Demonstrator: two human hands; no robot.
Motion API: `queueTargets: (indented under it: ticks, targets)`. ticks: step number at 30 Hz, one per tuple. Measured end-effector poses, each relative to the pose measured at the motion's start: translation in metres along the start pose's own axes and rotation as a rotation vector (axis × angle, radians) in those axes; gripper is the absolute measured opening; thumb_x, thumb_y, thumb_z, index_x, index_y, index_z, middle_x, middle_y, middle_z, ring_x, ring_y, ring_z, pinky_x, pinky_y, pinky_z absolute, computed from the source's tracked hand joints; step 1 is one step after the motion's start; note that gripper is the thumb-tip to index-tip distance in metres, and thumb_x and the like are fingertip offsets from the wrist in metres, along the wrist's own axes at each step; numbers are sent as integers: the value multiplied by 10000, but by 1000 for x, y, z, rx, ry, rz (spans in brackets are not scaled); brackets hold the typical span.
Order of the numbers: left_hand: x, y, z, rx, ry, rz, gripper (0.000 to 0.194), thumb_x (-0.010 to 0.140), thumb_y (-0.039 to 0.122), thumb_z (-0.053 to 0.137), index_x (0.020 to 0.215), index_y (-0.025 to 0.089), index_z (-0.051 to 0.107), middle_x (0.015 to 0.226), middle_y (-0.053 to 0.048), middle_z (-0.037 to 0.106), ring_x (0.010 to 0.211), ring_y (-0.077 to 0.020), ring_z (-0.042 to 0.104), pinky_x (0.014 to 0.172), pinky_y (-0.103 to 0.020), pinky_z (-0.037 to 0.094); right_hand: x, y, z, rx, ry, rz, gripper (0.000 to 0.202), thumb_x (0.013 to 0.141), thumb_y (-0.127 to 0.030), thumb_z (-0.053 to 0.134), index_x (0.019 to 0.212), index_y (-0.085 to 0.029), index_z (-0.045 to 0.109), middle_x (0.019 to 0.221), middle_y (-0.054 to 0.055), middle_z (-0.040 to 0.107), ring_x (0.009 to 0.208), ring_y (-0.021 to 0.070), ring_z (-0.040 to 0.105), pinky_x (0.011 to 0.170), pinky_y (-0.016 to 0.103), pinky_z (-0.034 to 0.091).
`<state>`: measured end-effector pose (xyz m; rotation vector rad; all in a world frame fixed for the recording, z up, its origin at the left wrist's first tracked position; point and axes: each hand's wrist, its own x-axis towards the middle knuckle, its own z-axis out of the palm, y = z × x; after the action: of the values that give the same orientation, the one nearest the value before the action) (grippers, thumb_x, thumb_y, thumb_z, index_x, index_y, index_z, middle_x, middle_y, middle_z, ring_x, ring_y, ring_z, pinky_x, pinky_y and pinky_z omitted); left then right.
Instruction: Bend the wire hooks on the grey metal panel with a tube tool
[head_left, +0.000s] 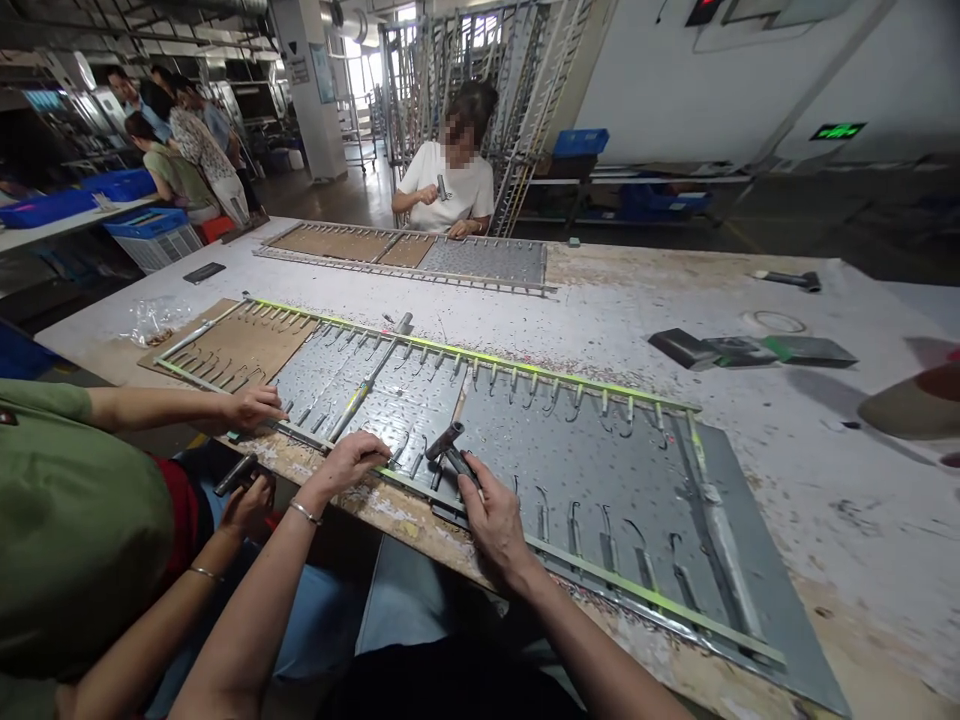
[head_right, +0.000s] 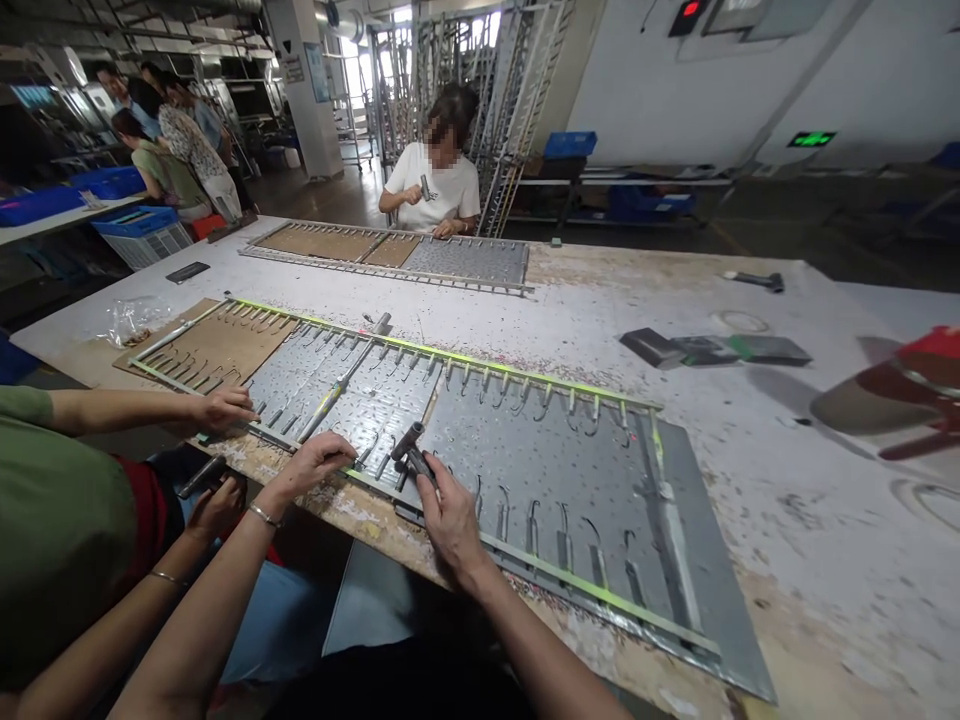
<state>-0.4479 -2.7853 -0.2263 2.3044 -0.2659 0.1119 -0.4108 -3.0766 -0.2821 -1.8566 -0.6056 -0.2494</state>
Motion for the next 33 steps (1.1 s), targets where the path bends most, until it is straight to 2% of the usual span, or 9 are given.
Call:
queueTargets:
  ticks: [4,8,11,16,21,25,29,31,33]
  targets:
    - [2,3,-3,64,-75,46,184,996,283,597,957,175,741,946,-71,719,944,-198,625,898,-318,469,-1,2,0,-26,-5,-24,419,1090,-416,502,1318,-112,677,1226,156,697,1086,309,695,971,422,582]
    - [2,3,-2,130,-80,86,168,996,247,580,950,181,727,934,-64,689,942,-199,588,896,-316,446,0,0,-2,-24,-10,-47,395,1087,-394,509,1317,-120,676,1235,156,693,1104,311,690,975,431,582]
    - [1,3,-1,181,-73,99,154,982,202,572,948,186,721,930,-58,663,934,-198,564,883,-311,431,5,-13,-8,-7,-57,-98,370,1094,-367,501,1327,-133,667,1254,143,688,1122,302,682,954,413,590]
    - [2,6,-1,217,-98,105,155,972,177,570,931,182,719,913,-51,654,917,-196,548,875,-310,416,13,-38,-11,22,-122,-178,384,1122,-319,462,1453,-159,572,1308,132,661,1143,274,672,956,389,589]
    - [2,7,-1,226,-98,105,162,971,164,567,944,180,725,905,-49,653,919,-198,551,865,-309,416,18,-43,-3,-85,-262,-322,371,1137,-305,398,1410,-159,603,1165,124,716,972,273,719,819,372,628]
    - [2,5,0,220,-88,109,146,966,167,590,938,183,733,911,-51,667,931,-199,567,875,-308,420,18,-48,-4,-68,-158,-350,378,1149,-283,410,1485,-157,527,1208,141,687,1008,260,700,895,361,604]
    - [2,2,2,205,-86,109,133,952,141,599,946,178,727,920,-49,676,929,-194,572,881,-305,425,17,-54,-5,-120,-275,-386,396,1162,-316,348,1452,-135,548,1055,136,713,871,265,712,754,356,626]
    - [2,1,2,199,-89,105,129,945,135,603,946,176,725,917,-48,675,929,-194,569,888,-307,427,17,-57,-5,-109,-290,-393,383,1160,-314,358,1433,-142,565,1099,141,711,917,270,713,786,365,625]
    - [2,0,2,197,-90,101,122,938,140,610,924,177,725,903,-47,672,929,-199,568,890,-314,429,18,-59,-5,-52,-223,-377,375,1153,-288,393,1477,-158,530,1206,145,684,1007,264,698,865,362,608]
